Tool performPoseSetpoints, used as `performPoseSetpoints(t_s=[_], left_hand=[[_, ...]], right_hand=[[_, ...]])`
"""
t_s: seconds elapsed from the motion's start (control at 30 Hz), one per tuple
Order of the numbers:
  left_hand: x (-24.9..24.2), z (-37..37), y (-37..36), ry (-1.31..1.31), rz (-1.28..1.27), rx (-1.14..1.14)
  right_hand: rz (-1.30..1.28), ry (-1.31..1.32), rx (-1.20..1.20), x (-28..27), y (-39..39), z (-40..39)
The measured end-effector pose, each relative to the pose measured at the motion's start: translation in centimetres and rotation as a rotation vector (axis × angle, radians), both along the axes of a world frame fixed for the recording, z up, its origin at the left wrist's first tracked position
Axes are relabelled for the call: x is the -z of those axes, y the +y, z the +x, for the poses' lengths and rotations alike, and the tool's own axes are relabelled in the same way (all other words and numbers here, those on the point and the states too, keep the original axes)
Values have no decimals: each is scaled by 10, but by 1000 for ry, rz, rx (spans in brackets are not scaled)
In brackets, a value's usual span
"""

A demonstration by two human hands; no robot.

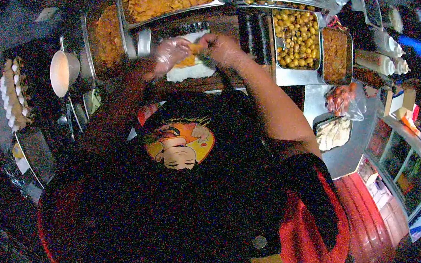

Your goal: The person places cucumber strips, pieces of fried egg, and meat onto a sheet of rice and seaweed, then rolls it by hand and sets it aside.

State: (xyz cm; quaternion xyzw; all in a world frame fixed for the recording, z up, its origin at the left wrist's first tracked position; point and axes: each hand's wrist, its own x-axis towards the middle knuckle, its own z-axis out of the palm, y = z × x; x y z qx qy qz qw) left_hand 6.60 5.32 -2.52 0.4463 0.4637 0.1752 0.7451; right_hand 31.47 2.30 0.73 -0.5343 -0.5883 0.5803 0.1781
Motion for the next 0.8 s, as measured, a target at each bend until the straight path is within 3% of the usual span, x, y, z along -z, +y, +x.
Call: performPoseSetpoints(t_s=[0.17, 0.23, 0.37, 0.43, 0.57, 0.63, 0.8], left_hand=[[33, -15, -6, 172, 320, 156], [34, -21, -14, 393, 563, 168], [69, -34, -12, 220, 551, 137], [45, -29, -13, 433, 762, 299], [2, -17, -20, 442, 775, 289], [-9, -10, -19, 632, 936, 427], [-16, -1, -20, 701, 925, 479]], right_hand=[[160, -84, -35, -15, -11, -10], [642, -262, -126, -6, -15, -13], [517, -279, -310, 0, -20, -14], [554, -301, -344, -9, -26, -11], [503, -191, -192, -2, -33, -1], [561, -350, -252, -5, -34, 1], [519, -426, -278, -10, -33, -14]])
